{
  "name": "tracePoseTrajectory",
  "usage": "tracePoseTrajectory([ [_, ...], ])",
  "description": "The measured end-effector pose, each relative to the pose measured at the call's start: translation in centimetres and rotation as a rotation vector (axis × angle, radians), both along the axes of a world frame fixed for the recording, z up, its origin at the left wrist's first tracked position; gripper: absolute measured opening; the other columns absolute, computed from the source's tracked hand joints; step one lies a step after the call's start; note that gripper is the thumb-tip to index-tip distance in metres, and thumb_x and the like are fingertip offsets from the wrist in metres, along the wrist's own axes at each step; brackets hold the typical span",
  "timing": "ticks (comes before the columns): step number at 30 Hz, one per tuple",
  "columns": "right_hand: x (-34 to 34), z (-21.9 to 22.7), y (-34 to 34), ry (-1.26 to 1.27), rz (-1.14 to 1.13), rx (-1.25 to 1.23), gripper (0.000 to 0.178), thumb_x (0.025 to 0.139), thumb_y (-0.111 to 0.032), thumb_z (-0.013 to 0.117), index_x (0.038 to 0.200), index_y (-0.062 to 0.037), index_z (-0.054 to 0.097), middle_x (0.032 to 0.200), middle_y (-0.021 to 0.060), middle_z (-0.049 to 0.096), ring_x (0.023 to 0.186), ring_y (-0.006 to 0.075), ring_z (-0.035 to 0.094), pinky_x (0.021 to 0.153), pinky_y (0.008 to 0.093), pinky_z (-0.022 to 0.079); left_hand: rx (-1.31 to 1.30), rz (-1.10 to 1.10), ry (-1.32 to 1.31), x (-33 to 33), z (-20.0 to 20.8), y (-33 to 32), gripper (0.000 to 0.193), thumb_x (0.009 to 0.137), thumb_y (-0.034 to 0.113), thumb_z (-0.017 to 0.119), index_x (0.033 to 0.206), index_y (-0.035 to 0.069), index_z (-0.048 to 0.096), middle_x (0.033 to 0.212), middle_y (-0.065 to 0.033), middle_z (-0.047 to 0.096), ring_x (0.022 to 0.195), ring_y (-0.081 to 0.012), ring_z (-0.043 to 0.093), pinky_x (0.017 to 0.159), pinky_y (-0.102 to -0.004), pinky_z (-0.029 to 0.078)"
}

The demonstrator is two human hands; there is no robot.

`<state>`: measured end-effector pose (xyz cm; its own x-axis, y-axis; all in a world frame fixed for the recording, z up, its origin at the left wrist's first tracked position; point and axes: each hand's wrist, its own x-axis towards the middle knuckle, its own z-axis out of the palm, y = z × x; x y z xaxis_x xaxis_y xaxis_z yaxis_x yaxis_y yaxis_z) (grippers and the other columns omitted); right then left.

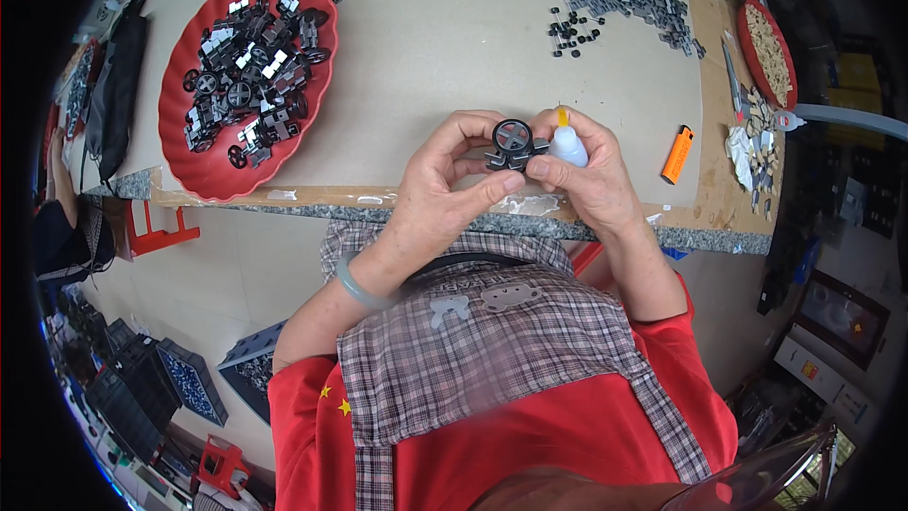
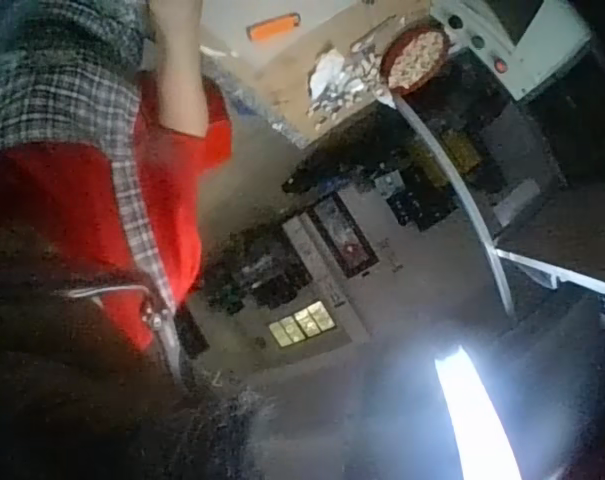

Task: The person assembles toy vehicle chassis by applying glue from a squeeze bottle and attaching wheel axles onto the plastic frames by hand.

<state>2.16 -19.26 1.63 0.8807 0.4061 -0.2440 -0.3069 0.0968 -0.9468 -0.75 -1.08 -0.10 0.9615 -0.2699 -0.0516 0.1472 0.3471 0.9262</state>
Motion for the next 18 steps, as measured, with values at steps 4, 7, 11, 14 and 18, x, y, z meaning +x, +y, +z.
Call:
tracePoseTrajectory([
  [4,-0.7,-0.8,0.2,0.071,-0.056,0.143,0.023,0.079,-0.011,0.075,0.096,-0.0039,0.062,0.083,-0.0019,0.059,0.074,0.0032,0.053,0.066,0.019,0.044,0.002,0.141,-0.106,-0.4,-1.0,-0.4,0.028,0.085,0.005,0.066,0.111,0.002,0.055,0.107,-0.007,0.056,0.102,-0.0151,0.058,0.085,-0.0292,0.05],
  [7,-0.8,-1.2,-0.1,-0.088,-0.036,-0.02,0.024,0.079,-0.013,0.076,0.097,-0.0036,0.063,0.085,-0.0011,0.061,0.075,0.0046,0.055,0.067,0.0202,0.045,0.014,0.169,-0.085,-0.5,-1.0,-0.3,0.025,0.084,0.003,0.066,0.108,0.001,0.057,0.106,-0.0069,0.056,0.097,-0.0143,0.059,0.081,-0.0279,0.052],
  [11,-1.1,-1.2,0.0,-0.243,-0.047,-0.147,0.024,0.078,-0.013,0.076,0.096,-0.0034,0.064,0.085,-0.0003,0.062,0.076,0.0064,0.056,0.068,0.0219,0.046,0.072,0.213,-0.141,-0.7,-0.7,-0.6,0.023,0.084,0.003,0.066,0.105,-0.001,0.059,0.104,-0.008,0.057,0.091,-0.0136,0.061,0.074,-0.026,0.054],
  [14,-1.3,-1.0,0.3,-0.373,-0.057,-0.217,0.023,0.077,-0.012,0.076,0.095,-0.0033,0.064,0.086,0.0017,0.064,0.078,0.0093,0.059,0.069,0.024,0.047,0.081,0.234,-0.166,-0.8,-0.9,-0.6,0.022,0.084,0.003,0.067,0.105,-0.001,0.061,0.102,-0.0088,0.059,0.092,-0.0141,0.061,0.074,-0.0262,0.054],
  [18,-1.6,-1.2,0.4,-0.457,-0.072,-0.288,0.022,0.077,-0.011,0.075,0.094,-0.0032,0.064,0.089,0.0052,0.066,0.081,0.0125,0.062,0.07,0.0256,0.049,0.114,0.24,-0.193,-0.9,-1.1,-0.7,0.021,0.084,0.003,0.066,0.105,-0.001,0.062,0.101,-0.0091,0.061,0.091,-0.0142,0.062,0.074,-0.0259,0.054],
])
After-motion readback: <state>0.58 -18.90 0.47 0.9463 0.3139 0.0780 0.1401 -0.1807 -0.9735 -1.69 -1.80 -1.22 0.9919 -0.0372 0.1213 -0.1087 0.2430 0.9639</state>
